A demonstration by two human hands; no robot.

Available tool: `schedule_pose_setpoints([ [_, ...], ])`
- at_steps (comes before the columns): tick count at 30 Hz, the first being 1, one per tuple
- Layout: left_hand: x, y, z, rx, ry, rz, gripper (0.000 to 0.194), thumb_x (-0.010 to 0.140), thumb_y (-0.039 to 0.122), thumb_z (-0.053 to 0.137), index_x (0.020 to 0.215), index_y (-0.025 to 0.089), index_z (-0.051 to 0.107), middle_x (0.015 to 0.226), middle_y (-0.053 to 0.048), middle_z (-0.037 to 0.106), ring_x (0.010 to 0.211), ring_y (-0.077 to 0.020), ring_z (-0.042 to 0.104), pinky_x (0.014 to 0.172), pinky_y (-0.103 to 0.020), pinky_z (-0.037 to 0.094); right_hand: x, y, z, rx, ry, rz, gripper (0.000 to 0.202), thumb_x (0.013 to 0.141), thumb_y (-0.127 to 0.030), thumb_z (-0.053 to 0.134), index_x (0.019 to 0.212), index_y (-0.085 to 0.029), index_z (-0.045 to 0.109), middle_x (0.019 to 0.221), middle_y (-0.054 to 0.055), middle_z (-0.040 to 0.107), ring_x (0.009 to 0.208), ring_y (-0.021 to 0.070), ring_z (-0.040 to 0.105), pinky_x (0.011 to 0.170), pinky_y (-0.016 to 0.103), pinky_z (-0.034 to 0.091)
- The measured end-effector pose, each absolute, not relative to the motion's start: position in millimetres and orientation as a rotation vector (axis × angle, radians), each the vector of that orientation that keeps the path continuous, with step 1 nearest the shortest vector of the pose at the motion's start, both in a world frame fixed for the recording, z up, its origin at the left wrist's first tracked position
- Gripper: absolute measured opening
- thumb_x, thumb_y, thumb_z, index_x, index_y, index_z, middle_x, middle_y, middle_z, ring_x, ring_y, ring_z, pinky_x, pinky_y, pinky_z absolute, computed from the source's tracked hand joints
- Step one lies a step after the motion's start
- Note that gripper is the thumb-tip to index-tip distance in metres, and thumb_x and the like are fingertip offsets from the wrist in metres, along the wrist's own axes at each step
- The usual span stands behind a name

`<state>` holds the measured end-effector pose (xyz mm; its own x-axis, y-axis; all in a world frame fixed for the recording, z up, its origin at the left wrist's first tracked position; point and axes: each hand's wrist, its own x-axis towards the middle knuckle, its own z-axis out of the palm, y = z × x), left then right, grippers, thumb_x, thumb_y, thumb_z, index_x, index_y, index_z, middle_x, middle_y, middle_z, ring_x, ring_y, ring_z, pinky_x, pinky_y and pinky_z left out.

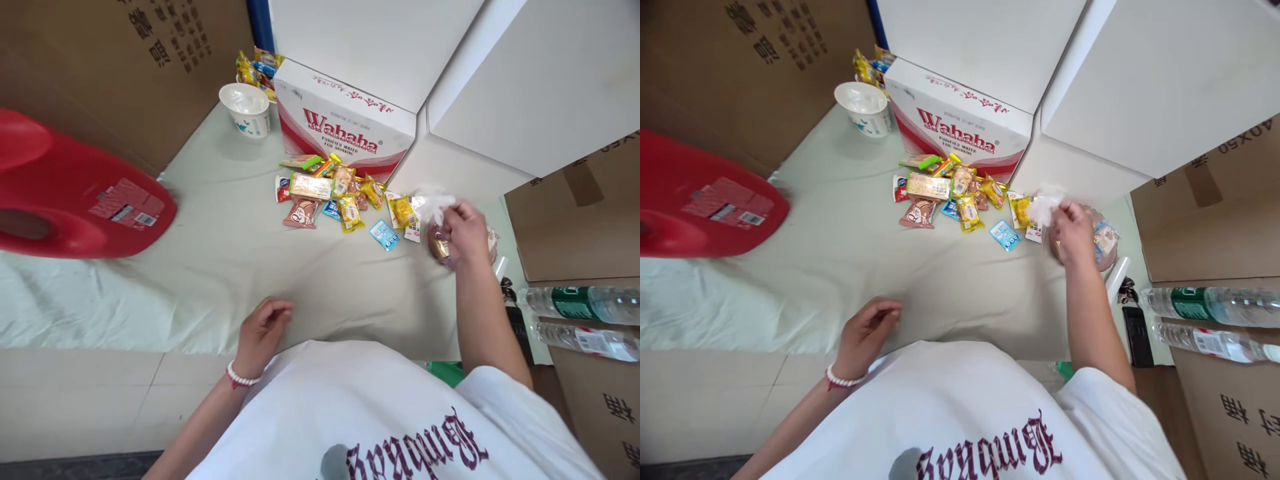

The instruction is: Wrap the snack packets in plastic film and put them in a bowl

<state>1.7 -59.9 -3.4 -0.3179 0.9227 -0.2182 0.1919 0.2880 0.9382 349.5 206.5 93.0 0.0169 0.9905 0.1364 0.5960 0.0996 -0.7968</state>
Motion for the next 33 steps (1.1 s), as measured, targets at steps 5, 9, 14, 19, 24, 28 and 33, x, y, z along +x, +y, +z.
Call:
schedule_pose_setpoints([
  [5, 52, -11, 10, 1.107, 1.411, 1.186, 0.027, 0.080, 0.039, 0.074, 0.100, 0.021, 0.071, 0.094, -0.005, 0.065, 0.081, -0.0166, 0.062, 0.071, -0.029, 0.052, 282, 91, 37, -1.419, -0.950, 1.681, 0.036, 0.061, -0.043, 0.083, 0.080, -0.022, 0.061, 0.063, -0.005, 0.054, 0.045, 0.0046, 0.026, 0.039, 0.019, 0.016],
  [9, 82, 13, -3, 1.059, 1.317, 1.187, 0.039, 0.073, 0.042, 0.081, 0.103, 0.018, 0.072, 0.101, -0.007, 0.064, 0.084, -0.0164, 0.061, 0.068, -0.026, 0.049, 252, 48, 12, -1.430, -0.801, 1.856, 0.040, 0.058, -0.043, 0.088, 0.078, -0.021, 0.061, 0.058, -0.008, 0.047, 0.045, 0.0037, 0.023, 0.039, 0.018, 0.013],
  [14, 91, 13, -17, 0.953, 1.332, 1.185, 0.029, 0.082, 0.045, 0.072, 0.078, 0.017, 0.069, 0.073, -0.001, 0.060, 0.068, -0.0130, 0.052, 0.065, -0.027, 0.041, 268, 42, 13, -1.435, -1.106, 1.595, 0.040, 0.079, -0.061, 0.074, 0.095, -0.025, 0.067, 0.076, -0.001, 0.061, 0.056, 0.0103, 0.042, 0.045, 0.022, 0.033],
  [19, 87, 7, -16, 0.885, 1.311, 1.208, 0.035, 0.075, 0.048, 0.080, 0.073, 0.017, 0.064, 0.069, 0.002, 0.059, 0.065, -0.0114, 0.049, 0.064, -0.026, 0.039, 272, 40, 14, -1.259, -1.564, 1.535, 0.041, 0.075, -0.050, 0.083, 0.108, -0.028, 0.074, 0.107, 0.003, 0.068, 0.088, 0.0183, 0.058, 0.073, 0.028, 0.050],
  [24, 75, 5, -14, 0.725, 1.254, 1.239, 0.048, 0.068, 0.056, 0.085, 0.070, 0.018, 0.057, 0.064, 0.006, 0.052, 0.060, -0.0082, 0.041, 0.058, -0.024, 0.032, 268, 45, 7, -1.309, -1.264, 1.650, 0.030, 0.079, -0.052, 0.078, 0.084, -0.023, 0.073, 0.074, -0.001, 0.061, 0.065, 0.0128, 0.049, 0.062, 0.026, 0.043],
  [28, 63, 2, -16, 0.640, 1.182, 1.210, 0.050, 0.066, 0.058, 0.086, 0.071, 0.018, 0.056, 0.060, 0.007, 0.047, 0.056, -0.0068, 0.038, 0.055, -0.023, 0.029, 282, 51, 9, -1.333, -1.008, 1.732, 0.037, 0.066, -0.050, 0.089, 0.075, -0.021, 0.067, 0.062, -0.005, 0.049, 0.055, 0.0091, 0.038, 0.051, 0.023, 0.033],
  [33, 49, 0, -16, 0.618, 1.128, 1.182, 0.048, 0.066, 0.056, 0.087, 0.071, 0.018, 0.057, 0.061, 0.006, 0.048, 0.056, -0.0072, 0.039, 0.056, -0.023, 0.033, 298, 51, 14, -1.356, -0.903, 1.754, 0.043, 0.064, -0.052, 0.090, 0.072, -0.021, 0.062, 0.059, -0.006, 0.043, 0.051, 0.0078, 0.030, 0.043, 0.021, 0.024],
])
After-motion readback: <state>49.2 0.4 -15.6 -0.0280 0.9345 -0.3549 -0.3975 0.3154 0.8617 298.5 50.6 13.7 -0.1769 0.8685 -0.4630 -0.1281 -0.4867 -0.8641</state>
